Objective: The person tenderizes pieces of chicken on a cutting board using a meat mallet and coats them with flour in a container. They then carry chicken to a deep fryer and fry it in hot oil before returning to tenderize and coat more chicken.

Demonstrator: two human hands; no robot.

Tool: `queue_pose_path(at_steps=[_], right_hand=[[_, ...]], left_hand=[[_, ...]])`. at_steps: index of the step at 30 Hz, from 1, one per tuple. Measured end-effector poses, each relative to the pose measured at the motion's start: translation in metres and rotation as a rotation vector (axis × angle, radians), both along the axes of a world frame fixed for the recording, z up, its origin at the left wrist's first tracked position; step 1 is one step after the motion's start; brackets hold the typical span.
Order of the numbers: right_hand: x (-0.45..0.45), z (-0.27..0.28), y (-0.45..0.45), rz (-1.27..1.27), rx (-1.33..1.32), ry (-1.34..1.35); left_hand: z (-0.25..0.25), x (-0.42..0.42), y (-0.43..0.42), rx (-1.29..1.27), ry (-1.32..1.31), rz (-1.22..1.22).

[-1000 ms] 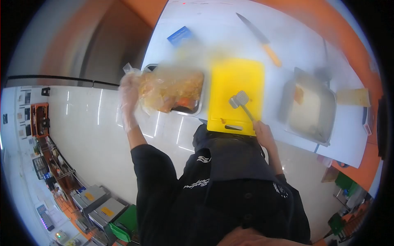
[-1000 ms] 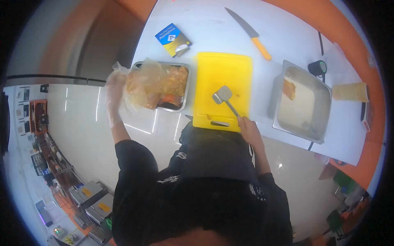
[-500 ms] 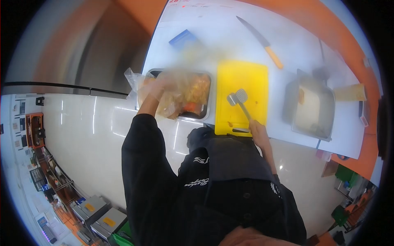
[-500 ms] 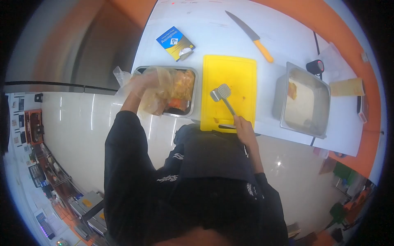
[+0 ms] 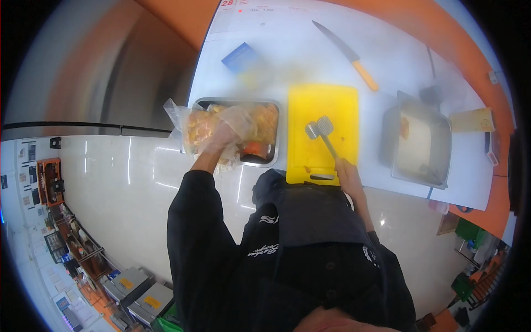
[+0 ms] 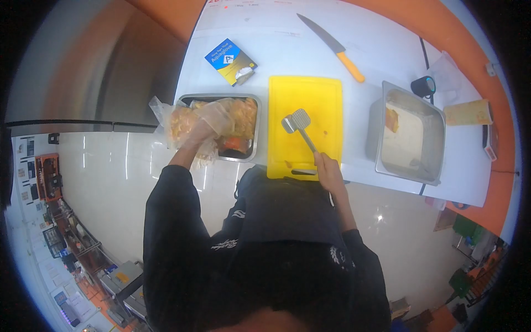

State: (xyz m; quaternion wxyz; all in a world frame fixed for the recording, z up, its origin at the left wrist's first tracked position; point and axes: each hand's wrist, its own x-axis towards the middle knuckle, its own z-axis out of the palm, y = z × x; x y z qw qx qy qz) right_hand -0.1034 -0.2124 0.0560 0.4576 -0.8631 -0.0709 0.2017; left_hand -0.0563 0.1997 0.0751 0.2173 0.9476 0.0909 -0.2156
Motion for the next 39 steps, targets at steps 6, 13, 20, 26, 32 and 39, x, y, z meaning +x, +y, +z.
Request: queue_pose_path(at_steps=[6, 13, 20, 26, 32, 39], right_hand=[[0.002, 0.006, -0.007, -0.004, 0.010, 0.044], [0.001, 0.006, -0.013, 0.038, 0.025, 0.038], [-0.003, 0.012, -0.024, 0.023, -0.014, 0.039], [-0.012, 0.007, -0.037, -0.050, -0.001, 0.004], [-0.009, 0.009, -0.040, -0.060, -0.009, 0.010], [-0.005, 0.006, -0.037, -0.030, -0.006, 0.025]], left_hand=[[0.005, 0.002, 0.001, -0.006, -0.027, 0.037], [-0.004, -0.002, -0.009, -0.012, -0.074, 0.075], [0.005, -0.013, 0.007, -0.145, -0.194, 0.208], [0.016, -0.034, 0.025, -0.432, -0.297, 0.410], [0.025, -0.047, 0.027, -0.716, -0.352, 0.554], [0.022, -0.065, 0.043, -0.923, -0.494, 0.743]])
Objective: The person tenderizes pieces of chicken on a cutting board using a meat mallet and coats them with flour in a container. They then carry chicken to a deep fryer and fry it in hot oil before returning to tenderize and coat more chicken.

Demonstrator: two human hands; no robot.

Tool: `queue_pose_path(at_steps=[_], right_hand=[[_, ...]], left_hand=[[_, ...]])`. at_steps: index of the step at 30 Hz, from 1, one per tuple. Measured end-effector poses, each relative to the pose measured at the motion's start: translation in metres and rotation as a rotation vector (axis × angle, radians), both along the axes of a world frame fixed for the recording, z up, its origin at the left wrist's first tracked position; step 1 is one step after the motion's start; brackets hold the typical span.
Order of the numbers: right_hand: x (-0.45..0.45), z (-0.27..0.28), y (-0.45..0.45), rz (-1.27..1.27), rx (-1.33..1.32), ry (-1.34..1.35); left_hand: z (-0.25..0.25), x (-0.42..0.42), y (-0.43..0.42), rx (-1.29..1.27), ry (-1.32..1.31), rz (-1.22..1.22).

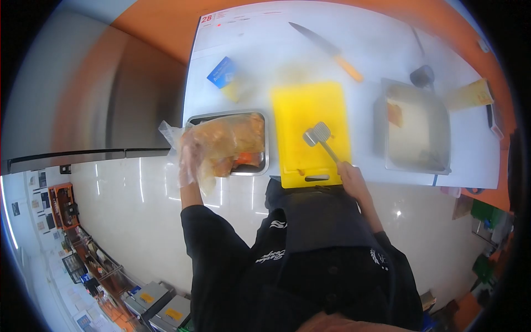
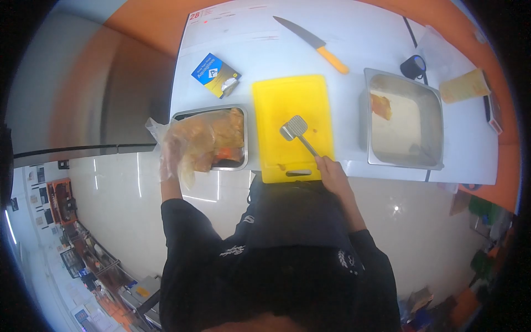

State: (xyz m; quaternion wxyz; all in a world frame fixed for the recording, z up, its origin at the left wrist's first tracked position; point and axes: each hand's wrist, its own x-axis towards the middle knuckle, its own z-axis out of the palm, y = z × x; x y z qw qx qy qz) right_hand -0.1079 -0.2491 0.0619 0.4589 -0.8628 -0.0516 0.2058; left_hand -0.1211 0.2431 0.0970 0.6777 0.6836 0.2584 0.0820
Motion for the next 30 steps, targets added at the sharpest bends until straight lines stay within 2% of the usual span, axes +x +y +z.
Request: queue_pose_path(at_steps=[2, 4, 7, 10, 13, 16, 17, 20, 23, 26, 28, 30], right_hand=[[0.001, 0.001, 0.001, 0.006, 0.008, -0.016], [0.002, 0.001, 0.003, 0.004, 0.012, -0.003], [0.002, 0.001, 0.002, -0.005, 0.004, 0.039], [0.003, 0.001, -0.002, -0.007, -0.007, 0.030], [0.002, 0.004, -0.006, -0.036, 0.024, 0.020], [0.004, 0.008, -0.016, -0.089, 0.045, 0.052], [0.003, 0.008, -0.018, -0.105, 0.048, 0.058], [0.000, 0.004, -0.030, -0.155, 0.047, 0.054], [-0.005, 0.000, -0.038, -0.217, 0.070, 0.041], [-0.010, 0.001, -0.041, -0.264, 0.105, 0.011], [-0.012, -0.002, -0.044, -0.307, 0.136, 0.036], [-0.014, -0.006, -0.045, -0.372, 0.170, 0.123]], left_hand=[[0.001, -0.002, 0.004, -0.141, -0.083, 0.067], [0.043, 0.003, -0.024, -0.358, -0.191, 0.114], [0.060, -0.005, -0.013, 0.167, 0.037, 0.131], [0.096, -0.003, -0.030, 0.422, -0.047, 0.046], [0.141, 0.009, -0.081, 0.783, -0.042, -0.043], [0.168, 0.031, -0.135, 0.785, 0.102, -0.129], [0.157, 0.038, -0.136, 0.866, 0.019, -0.200], [0.142, 0.075, -0.171, 0.892, 0.028, -0.304], [0.107, 0.103, -0.205, 0.669, -0.025, -0.338], [0.045, 0.117, -0.230, 0.888, -0.209, -0.516], [0.014, 0.105, -0.255, 0.898, -0.149, -0.708], [0.002, 0.082, -0.267, 0.755, -0.118, -0.870]])
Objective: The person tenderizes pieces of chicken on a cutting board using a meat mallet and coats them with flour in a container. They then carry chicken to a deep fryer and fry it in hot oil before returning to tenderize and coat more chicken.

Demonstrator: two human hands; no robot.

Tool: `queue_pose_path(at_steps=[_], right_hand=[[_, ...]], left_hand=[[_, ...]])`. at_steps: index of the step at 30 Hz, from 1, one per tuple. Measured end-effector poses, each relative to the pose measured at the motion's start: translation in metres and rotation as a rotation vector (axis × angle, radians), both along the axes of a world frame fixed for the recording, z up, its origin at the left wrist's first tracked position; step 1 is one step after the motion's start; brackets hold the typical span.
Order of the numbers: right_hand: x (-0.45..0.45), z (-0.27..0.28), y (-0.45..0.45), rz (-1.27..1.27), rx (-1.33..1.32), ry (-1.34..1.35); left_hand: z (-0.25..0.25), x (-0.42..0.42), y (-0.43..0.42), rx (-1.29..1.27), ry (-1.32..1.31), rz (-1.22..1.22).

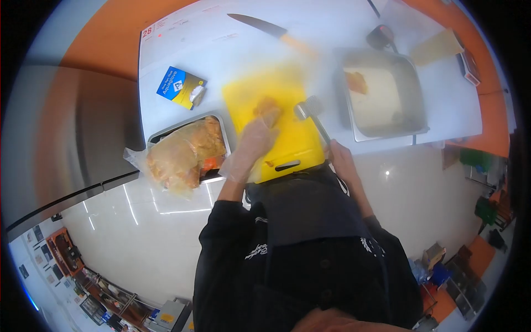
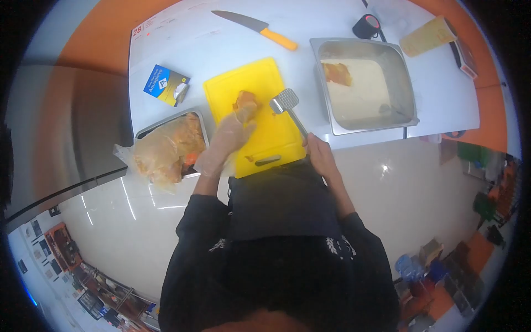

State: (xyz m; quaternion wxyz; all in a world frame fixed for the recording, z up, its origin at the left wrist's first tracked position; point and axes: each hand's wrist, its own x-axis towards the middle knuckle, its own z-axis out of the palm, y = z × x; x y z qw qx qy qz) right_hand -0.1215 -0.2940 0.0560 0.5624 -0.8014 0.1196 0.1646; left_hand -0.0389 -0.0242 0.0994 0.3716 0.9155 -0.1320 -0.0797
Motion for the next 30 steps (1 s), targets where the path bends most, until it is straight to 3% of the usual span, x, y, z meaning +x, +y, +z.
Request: queue_pose_path(at_steps=[4, 7, 10, 12, 15, 18, 21, 24, 27, 30], right_hand=[[0.013, 0.016, 0.009, -0.010, -0.112, -0.048], [0.029, 0.040, 0.022, 0.011, -0.150, -0.181], [0.042, 0.045, 0.037, 0.037, -0.132, -0.290], [0.046, 0.028, 0.050, 0.082, -0.138, -0.385], [0.064, -0.041, 0.065, 0.344, -0.604, -0.172], [0.099, -0.027, 0.071, 0.390, -0.518, -0.249], [0.091, 0.023, 0.080, 0.230, -0.377, -0.368], [0.064, -0.006, 0.074, 0.280, -0.431, -0.341], [0.066, -0.023, 0.079, 0.383, -0.591, -0.083], [0.083, -0.023, 0.073, 0.305, -0.397, -0.128]], left_hand=[[-0.019, -0.031, 0.009, -0.045, 0.041, -0.118], [-0.050, -0.040, 0.022, -0.001, 0.131, 0.043], [-0.064, -0.037, 0.022, -0.048, 0.015, 0.246], [-0.074, -0.033, 0.018, -0.019, -0.006, 0.315], [-0.085, -0.031, 0.014, -0.048, -0.113, 0.349], [-0.089, -0.025, 0.013, 0.020, -0.059, 0.364], [-0.095, -0.026, 0.017, 0.029, -0.058, 0.368], [-0.091, -0.026, 0.018, -0.014, -0.024, 0.399], [-0.093, -0.025, 0.014, -0.043, -0.004, 0.426], [-0.092, -0.011, 0.010, 0.111, -0.234, 0.473]])
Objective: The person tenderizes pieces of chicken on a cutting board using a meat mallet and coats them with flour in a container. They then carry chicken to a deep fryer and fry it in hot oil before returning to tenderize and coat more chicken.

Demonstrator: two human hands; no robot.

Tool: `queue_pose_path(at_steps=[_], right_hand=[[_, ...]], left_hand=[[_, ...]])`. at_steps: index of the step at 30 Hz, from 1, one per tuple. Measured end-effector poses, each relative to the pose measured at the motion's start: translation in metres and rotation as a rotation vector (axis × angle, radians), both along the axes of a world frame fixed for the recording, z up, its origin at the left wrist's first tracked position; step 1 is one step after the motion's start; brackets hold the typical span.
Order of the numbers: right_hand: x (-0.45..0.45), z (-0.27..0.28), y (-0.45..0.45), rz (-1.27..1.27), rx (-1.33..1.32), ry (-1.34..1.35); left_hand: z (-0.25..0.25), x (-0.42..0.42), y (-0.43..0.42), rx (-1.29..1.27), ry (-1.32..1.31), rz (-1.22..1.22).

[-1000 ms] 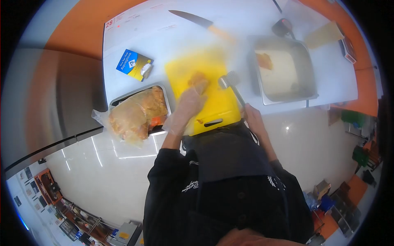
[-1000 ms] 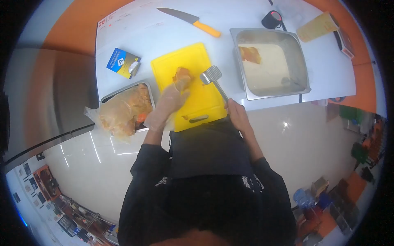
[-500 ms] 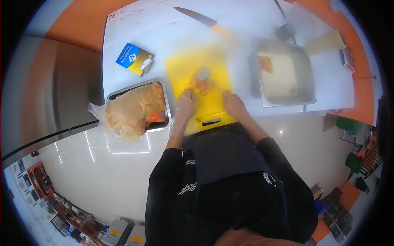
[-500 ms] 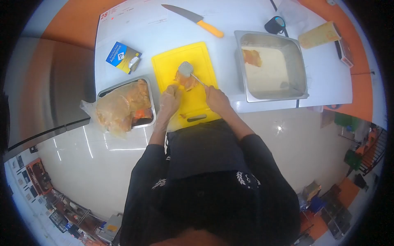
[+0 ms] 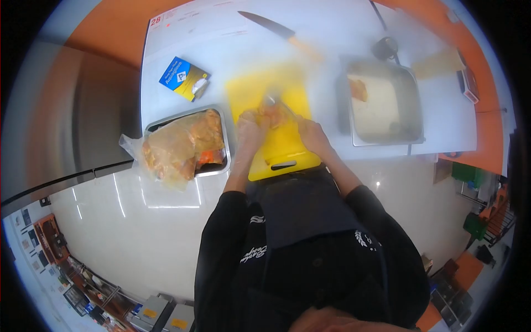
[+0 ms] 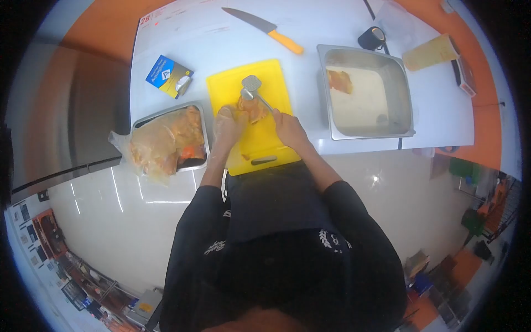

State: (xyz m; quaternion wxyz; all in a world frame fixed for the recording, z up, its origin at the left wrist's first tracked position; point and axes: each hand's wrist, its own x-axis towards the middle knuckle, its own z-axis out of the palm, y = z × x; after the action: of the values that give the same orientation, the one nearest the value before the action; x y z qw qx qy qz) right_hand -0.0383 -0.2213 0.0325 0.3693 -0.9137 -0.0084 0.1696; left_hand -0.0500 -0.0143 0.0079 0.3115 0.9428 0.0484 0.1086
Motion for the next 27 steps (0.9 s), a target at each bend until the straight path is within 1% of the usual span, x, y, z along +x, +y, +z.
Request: queue_pose_path(at_steps=[1, 3, 4, 7, 10, 13, 16, 18, 19, 20, 22, 23, 25, 26, 27], right_hand=[[0.002, 0.003, -0.004, -0.053, 0.072, -0.043], [-0.009, 0.008, -0.015, -0.149, 0.214, -0.110], [-0.013, 0.013, -0.021, -0.169, 0.222, -0.063], [-0.029, 0.021, -0.040, -0.221, 0.250, 0.034], [-0.047, 0.008, -0.055, -0.245, 0.275, 0.074], [-0.062, 0.001, -0.064, -0.270, 0.288, 0.124], [-0.070, -0.002, -0.068, -0.292, 0.328, 0.145], [-0.072, -0.002, -0.070, -0.310, 0.354, 0.185], [-0.071, -0.001, -0.070, -0.300, 0.362, 0.161], [-0.069, 0.000, -0.070, -0.290, 0.371, 0.136], [-0.067, 0.001, -0.069, -0.281, 0.379, 0.096], [-0.065, 0.002, -0.068, -0.283, 0.380, 0.079], [-0.063, 0.002, -0.067, -0.288, 0.386, 0.077], [-0.062, 0.003, -0.067, -0.290, 0.391, 0.094], [-0.062, 0.003, -0.067, -0.291, 0.396, 0.111]], left_hand=[[0.011, 0.014, -0.004, 0.098, -0.102, 0.026], [0.039, 0.034, -0.012, -0.019, 0.109, -0.015], [0.048, 0.042, -0.014, -0.075, 0.214, -0.035], [0.056, 0.063, -0.017, -0.109, 0.530, -0.116], [0.056, 0.069, -0.027, -0.024, 0.536, -0.169], [0.066, 0.054, -0.034, -0.370, 0.568, -0.071], [0.070, 0.052, -0.036, -0.506, 0.545, -0.046], [0.057, 0.052, -0.032, -0.480, 0.457, -0.092], [0.052, 0.052, -0.030, -0.466, 0.412, -0.115], [0.047, 0.052, -0.027, -0.445, 0.454, -0.123], [0.068, 0.052, -0.027, -0.405, 0.537, -0.136], [0.055, 0.054, -0.025, -0.409, 0.463, -0.116], [0.009, 0.061, -0.020, -0.418, 0.315, -0.079], [-0.005, 0.065, -0.017, -0.460, 0.318, -0.078], [-0.007, 0.069, -0.017, -0.502, 0.321, -0.076]])
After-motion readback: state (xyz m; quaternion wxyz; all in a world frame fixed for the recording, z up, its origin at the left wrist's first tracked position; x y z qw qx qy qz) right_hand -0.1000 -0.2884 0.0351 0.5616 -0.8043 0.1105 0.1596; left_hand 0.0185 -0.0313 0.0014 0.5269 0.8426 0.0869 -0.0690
